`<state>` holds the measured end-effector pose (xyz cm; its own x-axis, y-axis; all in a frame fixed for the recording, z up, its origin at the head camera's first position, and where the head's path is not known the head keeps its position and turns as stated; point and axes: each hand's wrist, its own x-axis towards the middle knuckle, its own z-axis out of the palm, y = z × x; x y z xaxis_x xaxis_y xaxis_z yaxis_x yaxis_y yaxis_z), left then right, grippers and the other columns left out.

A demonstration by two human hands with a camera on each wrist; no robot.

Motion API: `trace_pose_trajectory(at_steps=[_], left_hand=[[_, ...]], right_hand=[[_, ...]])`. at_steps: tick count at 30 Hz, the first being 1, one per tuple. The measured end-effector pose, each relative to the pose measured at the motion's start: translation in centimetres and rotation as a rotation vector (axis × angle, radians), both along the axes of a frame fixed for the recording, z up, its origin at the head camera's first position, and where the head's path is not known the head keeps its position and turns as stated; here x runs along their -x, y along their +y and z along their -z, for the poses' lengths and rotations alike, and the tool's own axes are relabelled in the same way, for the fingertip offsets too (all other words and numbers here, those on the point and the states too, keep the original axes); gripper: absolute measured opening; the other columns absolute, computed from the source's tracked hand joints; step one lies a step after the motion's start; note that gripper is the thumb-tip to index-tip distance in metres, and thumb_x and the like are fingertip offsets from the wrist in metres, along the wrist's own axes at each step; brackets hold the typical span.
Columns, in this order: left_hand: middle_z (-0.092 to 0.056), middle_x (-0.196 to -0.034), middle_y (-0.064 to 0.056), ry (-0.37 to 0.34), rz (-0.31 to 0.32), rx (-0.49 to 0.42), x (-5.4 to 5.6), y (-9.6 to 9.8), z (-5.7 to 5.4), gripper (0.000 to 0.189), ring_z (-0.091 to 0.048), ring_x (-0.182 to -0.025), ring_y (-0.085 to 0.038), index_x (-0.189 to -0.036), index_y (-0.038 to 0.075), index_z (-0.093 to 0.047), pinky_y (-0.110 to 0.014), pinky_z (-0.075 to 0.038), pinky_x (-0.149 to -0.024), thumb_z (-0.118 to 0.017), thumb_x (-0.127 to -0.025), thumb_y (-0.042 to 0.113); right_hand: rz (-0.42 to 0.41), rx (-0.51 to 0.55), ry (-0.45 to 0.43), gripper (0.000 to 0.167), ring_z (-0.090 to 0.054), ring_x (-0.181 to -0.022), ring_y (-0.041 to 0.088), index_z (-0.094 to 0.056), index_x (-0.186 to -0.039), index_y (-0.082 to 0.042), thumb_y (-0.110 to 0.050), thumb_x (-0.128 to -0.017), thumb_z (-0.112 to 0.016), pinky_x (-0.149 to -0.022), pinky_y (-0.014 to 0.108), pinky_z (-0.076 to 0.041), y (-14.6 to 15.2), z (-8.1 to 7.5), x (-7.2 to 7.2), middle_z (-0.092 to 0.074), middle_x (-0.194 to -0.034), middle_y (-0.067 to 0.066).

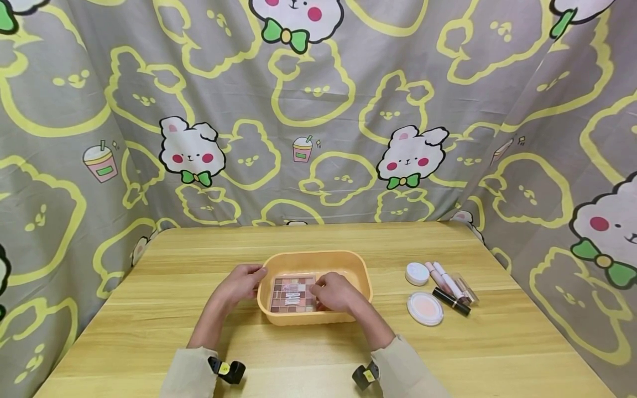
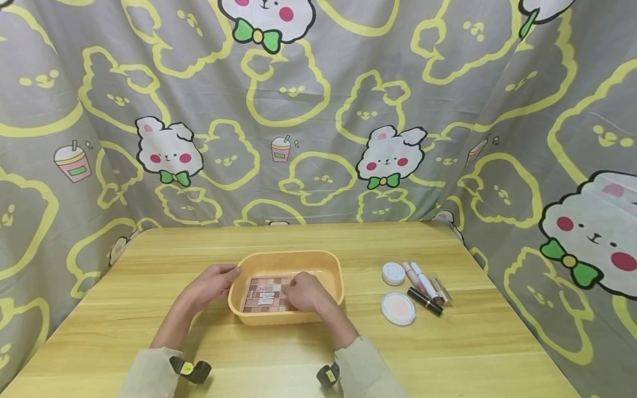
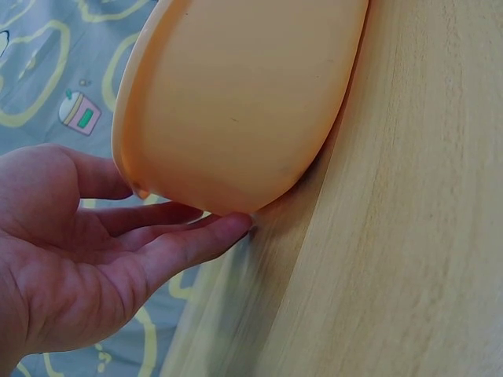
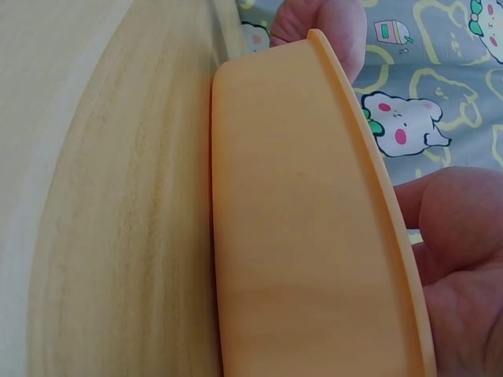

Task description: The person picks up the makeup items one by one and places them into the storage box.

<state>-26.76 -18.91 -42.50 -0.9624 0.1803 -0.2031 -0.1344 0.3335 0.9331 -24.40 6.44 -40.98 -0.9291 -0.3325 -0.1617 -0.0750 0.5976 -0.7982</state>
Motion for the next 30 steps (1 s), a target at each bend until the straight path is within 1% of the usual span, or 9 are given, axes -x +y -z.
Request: trace_pose_trajectory(at_steps=[8, 10, 13, 18, 22, 25, 30], left_hand=[[-0.061, -0.133, -0.029, -0.006, 0.010, 0.005, 0.1, -0.1, -0.1, 0.050, -0.064, -0.119, -0.033, -0.147, -0.012, -0.041, -0.041, -0.059, -0.092, -0.041, -0.109, 0.021], [-0.061, -0.133, -0.029, -0.007, 0.003, 0.011, 0.1, -0.1, 0.0, 0.050, -0.064, -0.120, -0.033, -0.147, -0.011, -0.042, -0.041, -0.059, -0.092, -0.041, -0.109, 0.022], [-0.063, -0.132, -0.027, -0.005, -0.013, 0.016, 0.1, 0.0, 0.0, 0.049, -0.065, -0.119, -0.032, -0.146, -0.010, -0.044, -0.042, -0.059, -0.092, -0.042, -0.109, 0.021], [-0.064, -0.130, -0.027, -0.004, -0.016, 0.020, 0.0, 0.0, 0.0, 0.048, -0.065, -0.117, -0.032, -0.145, -0.010, -0.045, -0.042, -0.059, -0.091, -0.043, -0.109, 0.021], [-0.063, -0.131, -0.027, -0.004, -0.016, 0.020, 0.0, 0.0, 0.0, 0.048, -0.065, -0.118, -0.032, -0.145, -0.010, -0.045, -0.042, -0.059, -0.091, -0.043, -0.109, 0.021], [-0.063, -0.132, -0.027, -0.004, -0.015, 0.018, 0.0, 0.0, -0.1, 0.048, -0.064, -0.119, -0.032, -0.146, -0.010, -0.044, -0.042, -0.059, -0.091, -0.043, -0.109, 0.021], [-0.062, -0.132, -0.027, -0.004, -0.011, 0.012, 0.0, -0.1, 0.0, 0.048, -0.064, -0.120, -0.033, -0.146, -0.010, -0.044, -0.042, -0.059, -0.092, -0.042, -0.109, 0.020]], right_hand=[[-0.001, 0.036, -0.016, 0.026, -0.068, -0.069, 0.018, -0.071, -0.106, 0.005, -0.017, -0.102, -0.059, -0.062, 0.028, -0.055, 0.1, 0.2, 0.0, -0.070, -0.079, 0.010], [-0.003, 0.042, -0.019, 0.026, -0.068, -0.069, 0.018, -0.070, -0.107, 0.006, -0.017, -0.102, -0.058, -0.062, 0.028, -0.056, 0.1, 0.2, 0.1, -0.070, -0.079, 0.010], [-0.004, 0.050, -0.031, 0.027, -0.068, -0.071, 0.018, -0.070, -0.109, 0.006, -0.017, -0.102, -0.058, -0.064, 0.029, -0.057, 0.2, 0.2, 0.1, -0.070, -0.081, 0.011], [-0.001, 0.057, -0.056, 0.029, -0.068, -0.074, 0.020, -0.069, -0.112, 0.007, -0.018, -0.102, -0.058, -0.067, 0.031, -0.059, 0.4, 0.1, 0.2, -0.070, -0.086, 0.012], [-0.004, 0.043, -0.041, 0.030, -0.067, -0.075, 0.021, -0.068, -0.114, 0.006, -0.019, -0.102, -0.058, -0.067, 0.032, -0.058, 0.7, 0.0, 0.4, -0.069, -0.088, 0.012], [-0.004, 0.065, -0.033, 0.031, -0.067, -0.077, 0.022, -0.067, -0.117, 0.006, -0.019, -0.102, -0.057, -0.068, 0.033, -0.059, 1.0, -0.1, 0.5, -0.068, -0.091, 0.014], [0.021, 0.150, -0.038, 0.033, -0.070, -0.080, 0.027, -0.064, -0.121, 0.008, -0.018, -0.104, -0.053, -0.070, 0.038, -0.061, 1.6, -0.5, 0.7, -0.067, -0.099, 0.019]])
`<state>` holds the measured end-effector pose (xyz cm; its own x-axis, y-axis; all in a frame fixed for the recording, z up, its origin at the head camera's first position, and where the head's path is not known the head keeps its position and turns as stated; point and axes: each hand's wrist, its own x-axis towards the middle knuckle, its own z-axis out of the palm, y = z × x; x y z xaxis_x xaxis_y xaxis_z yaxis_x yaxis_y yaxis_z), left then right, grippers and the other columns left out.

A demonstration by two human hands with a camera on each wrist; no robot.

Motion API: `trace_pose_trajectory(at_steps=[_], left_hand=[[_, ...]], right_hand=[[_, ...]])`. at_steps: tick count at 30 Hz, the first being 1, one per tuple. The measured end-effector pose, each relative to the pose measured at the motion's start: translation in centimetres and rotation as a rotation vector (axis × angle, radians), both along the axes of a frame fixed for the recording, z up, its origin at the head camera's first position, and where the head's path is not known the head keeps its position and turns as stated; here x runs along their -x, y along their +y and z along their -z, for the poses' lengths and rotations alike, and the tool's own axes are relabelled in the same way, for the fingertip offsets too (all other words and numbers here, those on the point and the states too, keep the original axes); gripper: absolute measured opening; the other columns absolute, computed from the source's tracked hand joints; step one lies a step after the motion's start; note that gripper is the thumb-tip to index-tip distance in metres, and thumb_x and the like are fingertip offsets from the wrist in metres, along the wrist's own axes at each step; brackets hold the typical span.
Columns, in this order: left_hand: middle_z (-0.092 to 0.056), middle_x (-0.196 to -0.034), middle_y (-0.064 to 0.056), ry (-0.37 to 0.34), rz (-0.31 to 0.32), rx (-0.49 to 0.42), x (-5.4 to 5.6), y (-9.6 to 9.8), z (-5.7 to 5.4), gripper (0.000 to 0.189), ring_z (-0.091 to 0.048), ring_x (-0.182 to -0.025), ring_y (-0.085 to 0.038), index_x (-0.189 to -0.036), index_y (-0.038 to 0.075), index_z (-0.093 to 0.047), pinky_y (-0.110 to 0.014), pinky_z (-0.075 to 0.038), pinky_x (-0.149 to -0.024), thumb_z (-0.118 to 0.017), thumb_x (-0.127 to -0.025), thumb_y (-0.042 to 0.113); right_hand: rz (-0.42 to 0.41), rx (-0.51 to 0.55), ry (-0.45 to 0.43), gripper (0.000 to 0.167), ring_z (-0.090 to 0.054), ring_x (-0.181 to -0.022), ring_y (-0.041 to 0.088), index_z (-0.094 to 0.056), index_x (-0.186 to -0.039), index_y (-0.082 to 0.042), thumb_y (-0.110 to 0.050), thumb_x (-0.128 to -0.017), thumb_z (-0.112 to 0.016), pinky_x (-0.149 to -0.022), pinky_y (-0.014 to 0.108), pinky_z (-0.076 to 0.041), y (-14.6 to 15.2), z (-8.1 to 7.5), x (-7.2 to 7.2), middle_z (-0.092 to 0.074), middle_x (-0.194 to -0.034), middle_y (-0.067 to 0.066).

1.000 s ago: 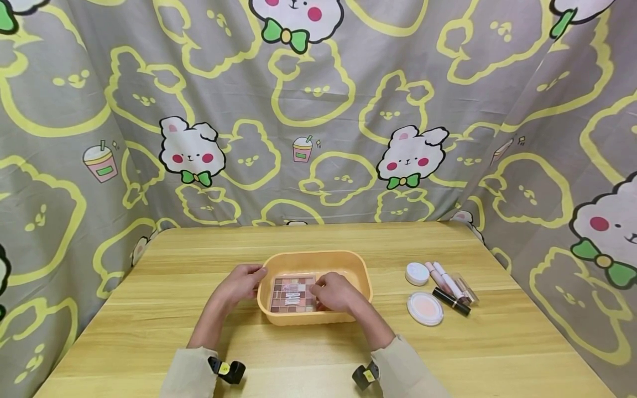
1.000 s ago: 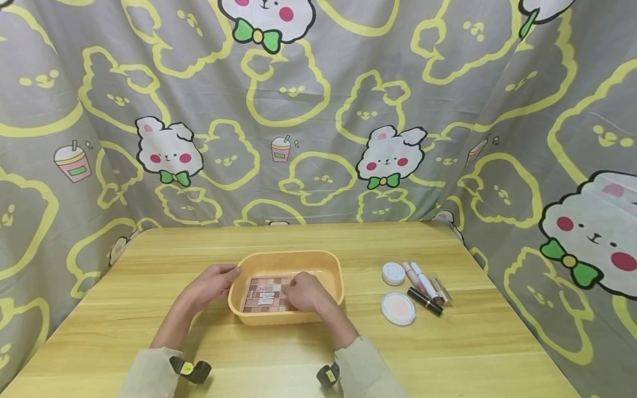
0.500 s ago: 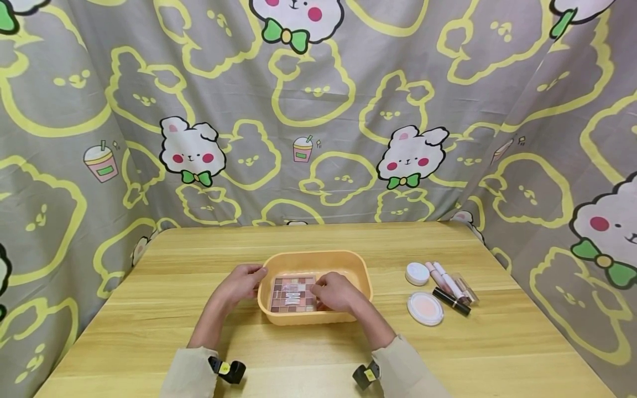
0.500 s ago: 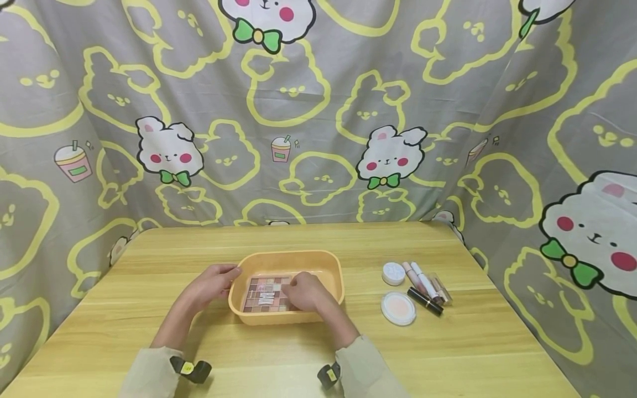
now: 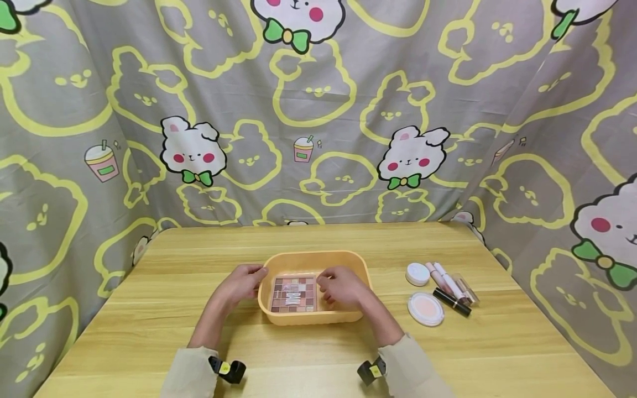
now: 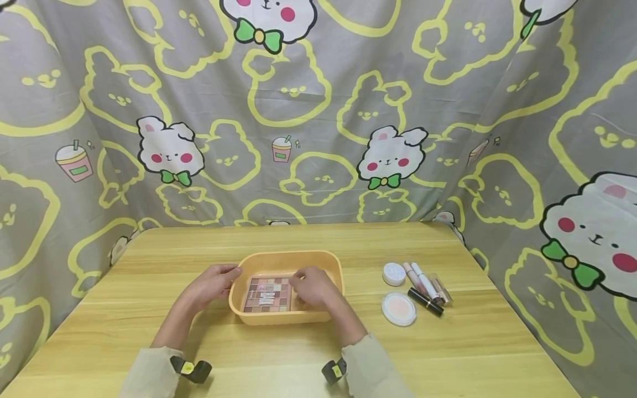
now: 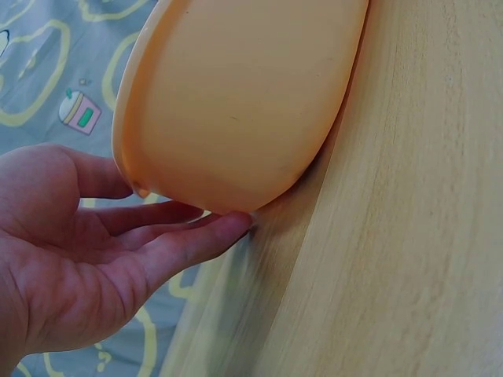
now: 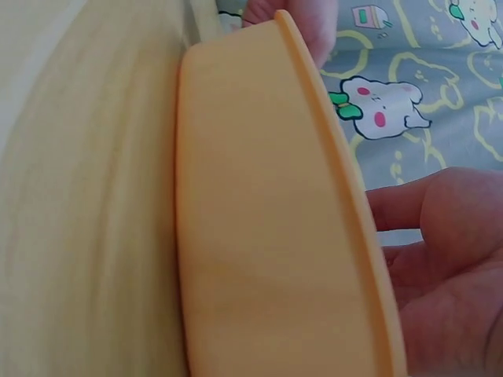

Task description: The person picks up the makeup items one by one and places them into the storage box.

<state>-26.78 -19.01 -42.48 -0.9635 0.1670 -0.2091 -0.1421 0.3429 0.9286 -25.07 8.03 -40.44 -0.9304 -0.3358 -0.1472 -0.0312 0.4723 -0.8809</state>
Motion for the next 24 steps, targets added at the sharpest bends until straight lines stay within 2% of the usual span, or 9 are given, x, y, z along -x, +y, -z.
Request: trace_pose_trajectory(at_steps=[6, 12, 24], left_hand=[[-0.062, -0.133, -0.028, 0.001, 0.002, 0.003, -0.1, 0.0, -0.2, 0.048, -0.063, -0.121, -0.034, -0.146, -0.010, -0.044, -0.043, -0.059, -0.092, -0.042, -0.109, 0.020], [-0.061, -0.134, -0.028, 0.005, 0.006, 0.018, -0.1, -0.2, -0.1, 0.050, -0.063, -0.121, -0.035, -0.147, -0.010, -0.042, -0.043, -0.059, -0.092, -0.043, -0.109, 0.022], [-0.059, -0.136, -0.031, 0.001, 0.024, -0.004, 0.0, 0.0, 0.0, 0.052, -0.062, -0.122, -0.037, -0.148, -0.013, -0.039, -0.044, -0.059, -0.093, -0.043, -0.109, 0.021]], right_hand=[[0.057, 0.103, -0.001, 0.036, -0.071, -0.079, 0.031, -0.060, -0.122, 0.013, -0.016, -0.107, -0.046, -0.073, 0.041, -0.062, 0.7, -0.6, 0.3, -0.068, -0.095, 0.024], [0.104, 0.180, -0.002, 0.032, -0.069, -0.074, 0.026, -0.061, -0.118, 0.014, -0.012, -0.106, -0.045, -0.073, 0.043, -0.063, 1.6, -1.0, 0.5, -0.067, -0.088, 0.021], [0.160, 0.144, 0.029, 0.031, -0.069, -0.075, 0.025, -0.063, -0.114, 0.012, -0.013, -0.105, -0.048, -0.069, 0.038, -0.062, 3.6, -1.6, 1.0, -0.068, -0.088, 0.020]])
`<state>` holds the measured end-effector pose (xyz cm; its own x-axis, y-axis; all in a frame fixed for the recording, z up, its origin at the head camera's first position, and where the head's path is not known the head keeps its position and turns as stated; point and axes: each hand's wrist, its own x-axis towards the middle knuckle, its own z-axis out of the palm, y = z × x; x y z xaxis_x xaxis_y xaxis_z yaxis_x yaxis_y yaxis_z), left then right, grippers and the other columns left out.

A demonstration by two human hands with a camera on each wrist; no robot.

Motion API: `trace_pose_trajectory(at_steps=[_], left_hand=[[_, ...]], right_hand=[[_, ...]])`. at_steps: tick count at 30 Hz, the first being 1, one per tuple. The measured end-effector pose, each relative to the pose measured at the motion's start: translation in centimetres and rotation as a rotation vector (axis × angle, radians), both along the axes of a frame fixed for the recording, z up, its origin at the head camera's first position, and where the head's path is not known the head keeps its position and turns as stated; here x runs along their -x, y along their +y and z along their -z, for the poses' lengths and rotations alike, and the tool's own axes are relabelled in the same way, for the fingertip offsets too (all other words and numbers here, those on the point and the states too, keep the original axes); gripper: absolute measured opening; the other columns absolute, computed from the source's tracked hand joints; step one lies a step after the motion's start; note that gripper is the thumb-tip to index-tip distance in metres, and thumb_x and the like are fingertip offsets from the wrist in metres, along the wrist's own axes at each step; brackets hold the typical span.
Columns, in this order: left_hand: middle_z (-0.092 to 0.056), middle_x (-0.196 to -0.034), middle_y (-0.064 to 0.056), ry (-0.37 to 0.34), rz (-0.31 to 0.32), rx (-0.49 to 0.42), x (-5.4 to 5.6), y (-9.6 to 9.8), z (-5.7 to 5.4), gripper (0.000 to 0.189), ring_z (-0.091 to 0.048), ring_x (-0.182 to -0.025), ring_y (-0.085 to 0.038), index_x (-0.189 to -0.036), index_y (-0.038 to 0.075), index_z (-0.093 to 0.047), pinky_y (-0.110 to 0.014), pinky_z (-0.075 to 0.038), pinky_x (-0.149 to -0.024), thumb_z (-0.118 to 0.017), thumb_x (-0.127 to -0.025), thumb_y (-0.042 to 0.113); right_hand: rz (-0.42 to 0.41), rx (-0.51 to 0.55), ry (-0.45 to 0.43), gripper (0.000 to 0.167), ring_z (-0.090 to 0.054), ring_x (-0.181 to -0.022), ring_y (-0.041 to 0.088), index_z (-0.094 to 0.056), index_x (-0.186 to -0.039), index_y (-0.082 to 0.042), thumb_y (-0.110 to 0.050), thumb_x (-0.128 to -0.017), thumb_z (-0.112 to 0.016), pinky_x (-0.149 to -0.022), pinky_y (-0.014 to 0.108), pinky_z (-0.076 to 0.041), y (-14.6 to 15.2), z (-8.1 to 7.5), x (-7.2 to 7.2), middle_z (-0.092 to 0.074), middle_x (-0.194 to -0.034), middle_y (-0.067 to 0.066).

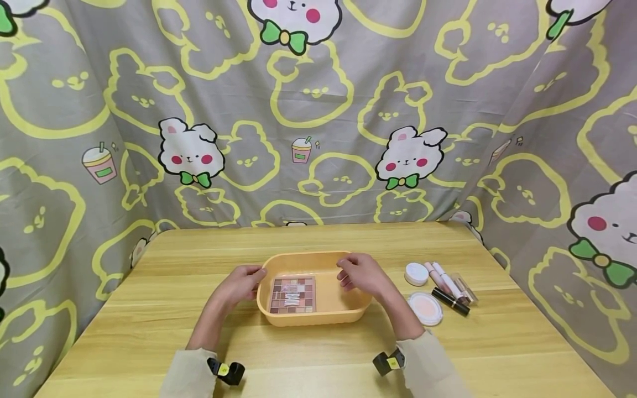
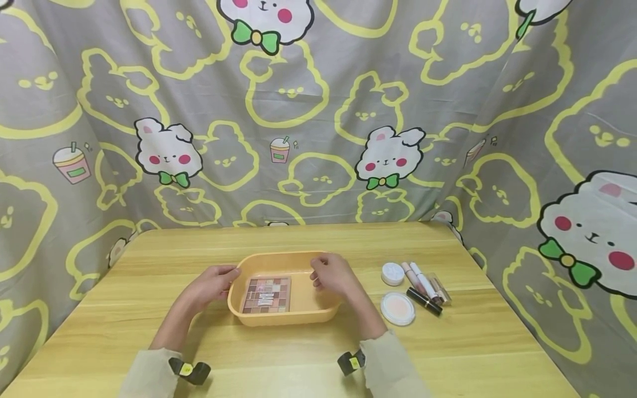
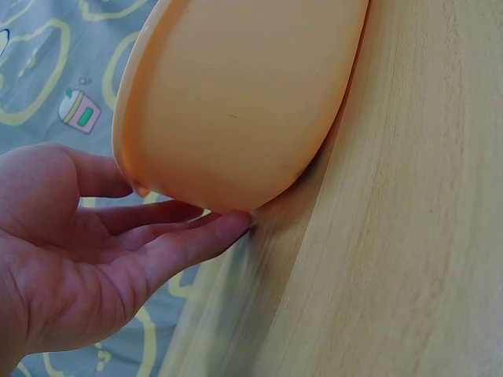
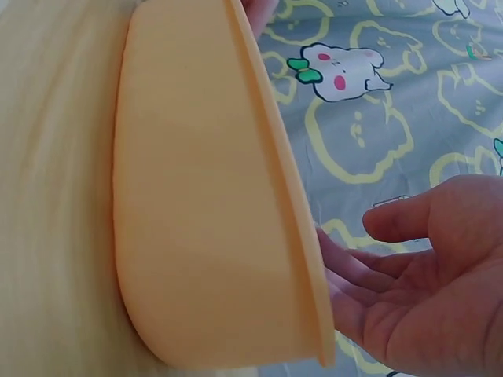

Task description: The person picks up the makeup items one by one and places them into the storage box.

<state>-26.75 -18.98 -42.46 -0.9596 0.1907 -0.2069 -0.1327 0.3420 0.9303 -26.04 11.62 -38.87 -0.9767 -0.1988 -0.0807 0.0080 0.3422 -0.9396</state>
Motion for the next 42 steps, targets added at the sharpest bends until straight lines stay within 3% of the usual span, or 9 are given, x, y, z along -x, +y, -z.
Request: trace_pose_trajectory(at_steps=[8, 19, 26, 42], left_hand=[[-0.058, -0.136, -0.032, -0.003, 0.004, -0.001, 0.0, 0.0, 0.0, 0.052, -0.062, -0.122, -0.038, -0.148, -0.014, -0.038, -0.045, -0.058, -0.094, -0.042, -0.109, 0.021], [-0.062, -0.132, -0.028, -0.006, -0.016, 0.004, 0.1, 0.0, 0.1, 0.050, -0.065, -0.118, -0.032, -0.148, -0.011, -0.041, -0.042, -0.059, -0.091, -0.043, -0.109, 0.022], [-0.061, -0.134, -0.028, -0.004, -0.024, 0.011, 0.1, 0.0, 0.0, 0.050, -0.064, -0.119, -0.032, -0.147, -0.011, -0.042, -0.042, -0.059, -0.091, -0.043, -0.109, 0.022], [-0.061, -0.134, -0.029, -0.011, -0.024, 0.002, 0.1, 0.0, -0.1, 0.052, -0.065, -0.118, -0.031, -0.148, -0.012, -0.040, -0.040, -0.059, -0.091, -0.044, -0.109, 0.022]], right_hand=[[0.024, -0.049, 0.036, 0.026, -0.070, -0.079, 0.032, -0.065, -0.108, 0.007, -0.015, -0.104, -0.051, -0.068, 0.035, -0.062, 1.1, -0.3, 0.1, -0.068, -0.091, 0.021], [0.083, -0.129, 0.089, 0.022, -0.069, -0.076, 0.024, -0.065, -0.107, 0.005, -0.014, -0.103, -0.054, -0.068, 0.033, -0.061, 3.0, -0.5, -0.3, -0.069, -0.092, 0.022], [0.102, -0.178, 0.099, 0.027, -0.069, -0.081, 0.025, -0.064, -0.114, 0.006, -0.017, -0.103, -0.053, -0.075, 0.040, -0.062, 5.0, -0.7, -0.4, -0.069, -0.096, 0.019], [0.124, -0.287, 0.120, 0.022, -0.069, -0.085, 0.028, -0.064, -0.110, 0.003, -0.017, -0.102, -0.057, -0.077, 0.040, -0.061, 8.5, -0.4, -0.8, -0.069, -0.098, 0.017]])
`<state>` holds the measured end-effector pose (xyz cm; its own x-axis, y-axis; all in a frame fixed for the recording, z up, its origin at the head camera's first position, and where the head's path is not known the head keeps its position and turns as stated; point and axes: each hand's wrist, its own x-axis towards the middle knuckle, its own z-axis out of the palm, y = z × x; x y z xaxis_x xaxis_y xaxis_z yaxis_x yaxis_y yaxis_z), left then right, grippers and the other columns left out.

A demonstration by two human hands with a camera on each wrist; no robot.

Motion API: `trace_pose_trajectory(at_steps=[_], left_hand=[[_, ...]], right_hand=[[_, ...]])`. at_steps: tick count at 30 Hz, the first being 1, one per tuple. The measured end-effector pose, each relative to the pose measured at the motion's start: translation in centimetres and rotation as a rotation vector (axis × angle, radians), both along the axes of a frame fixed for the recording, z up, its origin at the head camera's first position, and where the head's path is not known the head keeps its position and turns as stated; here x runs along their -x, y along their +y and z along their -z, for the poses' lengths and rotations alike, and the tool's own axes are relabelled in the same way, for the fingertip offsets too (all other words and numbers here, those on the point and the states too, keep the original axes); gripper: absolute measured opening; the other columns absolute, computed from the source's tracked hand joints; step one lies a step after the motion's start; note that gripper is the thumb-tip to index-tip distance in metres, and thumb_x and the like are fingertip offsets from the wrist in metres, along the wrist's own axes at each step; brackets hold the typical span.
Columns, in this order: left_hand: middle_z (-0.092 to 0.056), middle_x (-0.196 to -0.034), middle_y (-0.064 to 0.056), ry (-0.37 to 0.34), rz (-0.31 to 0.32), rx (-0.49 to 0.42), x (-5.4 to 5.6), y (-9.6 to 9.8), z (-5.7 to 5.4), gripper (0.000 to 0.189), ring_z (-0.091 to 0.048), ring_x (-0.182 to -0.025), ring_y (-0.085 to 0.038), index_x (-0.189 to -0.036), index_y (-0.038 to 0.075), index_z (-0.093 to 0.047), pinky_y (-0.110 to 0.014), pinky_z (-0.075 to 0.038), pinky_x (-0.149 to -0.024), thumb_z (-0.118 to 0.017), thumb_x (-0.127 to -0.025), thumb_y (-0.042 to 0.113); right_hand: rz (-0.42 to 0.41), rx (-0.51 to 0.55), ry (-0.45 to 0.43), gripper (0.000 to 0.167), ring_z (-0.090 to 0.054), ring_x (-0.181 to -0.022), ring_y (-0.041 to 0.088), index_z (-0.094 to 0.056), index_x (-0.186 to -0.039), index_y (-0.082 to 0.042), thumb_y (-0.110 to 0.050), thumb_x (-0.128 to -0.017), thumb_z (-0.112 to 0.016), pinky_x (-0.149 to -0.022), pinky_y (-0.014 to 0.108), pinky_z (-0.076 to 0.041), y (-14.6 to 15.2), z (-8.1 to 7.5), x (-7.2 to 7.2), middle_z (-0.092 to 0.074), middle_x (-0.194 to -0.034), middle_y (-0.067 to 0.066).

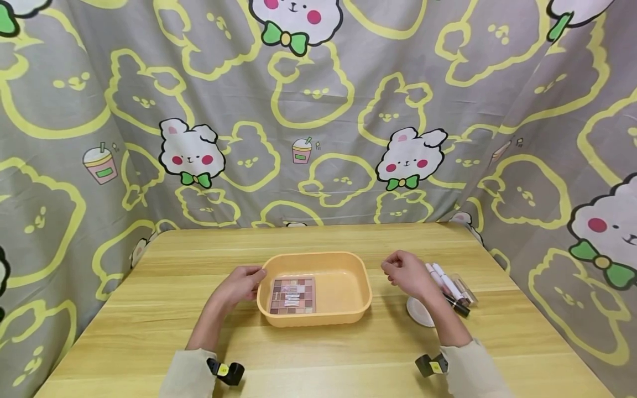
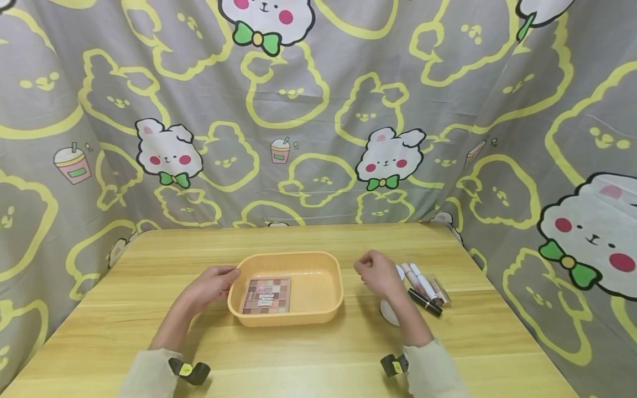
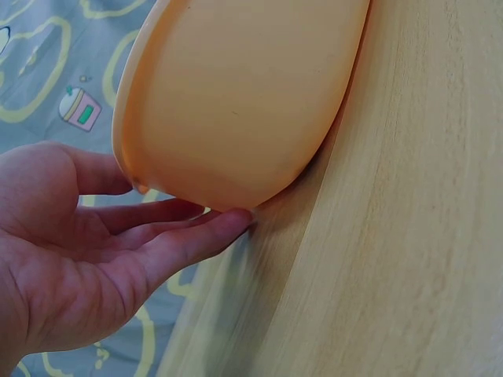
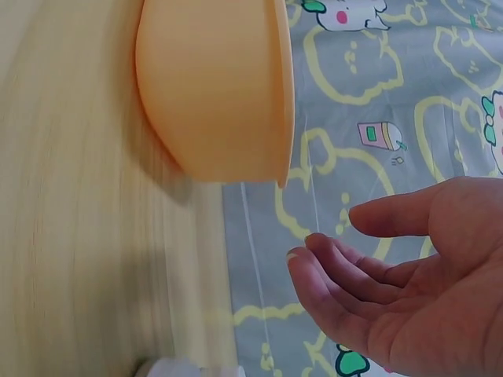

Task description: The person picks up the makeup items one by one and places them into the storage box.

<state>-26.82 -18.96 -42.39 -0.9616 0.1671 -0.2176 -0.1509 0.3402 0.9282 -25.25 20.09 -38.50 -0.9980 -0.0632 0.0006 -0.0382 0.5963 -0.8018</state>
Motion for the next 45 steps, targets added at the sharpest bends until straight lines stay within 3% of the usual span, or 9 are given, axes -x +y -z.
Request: trace_pose_trajectory(at_steps=[8, 16, 29, 39, 45], left_hand=[[-0.064, -0.130, -0.027, 0.002, 0.000, 0.003, -0.1, 0.1, 0.0, 0.051, -0.066, -0.114, -0.028, -0.147, -0.011, -0.042, -0.039, -0.060, -0.089, -0.044, -0.109, 0.022], [-0.065, -0.129, -0.026, 0.001, -0.015, 0.009, 0.0, 0.1, 0.1, 0.051, -0.066, -0.112, -0.028, -0.147, -0.010, -0.043, -0.038, -0.060, -0.088, -0.044, -0.108, 0.023], [-0.063, -0.131, -0.027, -0.004, -0.013, 0.010, -0.1, 0.0, 0.1, 0.050, -0.066, -0.114, -0.029, -0.147, -0.011, -0.042, -0.039, -0.060, -0.088, -0.044, -0.109, 0.022], [-0.061, -0.134, -0.029, -0.006, -0.001, 0.005, -0.1, 0.0, -0.1, 0.053, -0.065, -0.118, -0.032, -0.148, -0.012, -0.040, -0.039, -0.060, -0.089, -0.043, -0.109, 0.023], [-0.061, -0.133, -0.029, -0.010, -0.002, -0.002, -0.1, 0.1, 0.0, 0.053, -0.065, -0.117, -0.032, -0.148, -0.012, -0.040, -0.039, -0.060, -0.089, -0.043, -0.109, 0.023]], right_hand=[[-0.027, -0.088, -0.009, 0.029, -0.067, -0.089, 0.028, -0.062, -0.112, 0.001, -0.023, -0.098, -0.066, -0.072, 0.035, -0.057, 1.0, 0.0, -0.2, -0.068, -0.102, 0.014], [-0.046, -0.250, -0.029, 0.033, -0.064, -0.094, 0.027, -0.063, -0.109, 0.001, -0.028, -0.096, -0.068, -0.074, 0.041, -0.055, 1.7, -0.1, -0.1, -0.068, -0.107, 0.017], [-0.048, -0.421, -0.094, 0.028, -0.055, -0.074, 0.022, -0.060, -0.088, -0.001, -0.024, -0.085, -0.076, -0.060, 0.031, -0.045, 2.9, -0.5, -0.4, -0.060, -0.086, 0.008], [-0.059, -0.440, -0.144, 0.032, -0.046, -0.067, 0.019, -0.053, -0.073, -0.006, -0.025, -0.085, -0.076, -0.057, 0.030, -0.039, 4.0, -0.6, -0.7, -0.047, -0.071, 0.004], [-0.081, -0.475, -0.198, 0.033, -0.053, -0.072, 0.022, -0.065, -0.083, 0.005, -0.026, -0.084, -0.077, -0.061, 0.032, -0.047, 4.6, -0.6, -0.5, -0.059, -0.081, 0.011]])
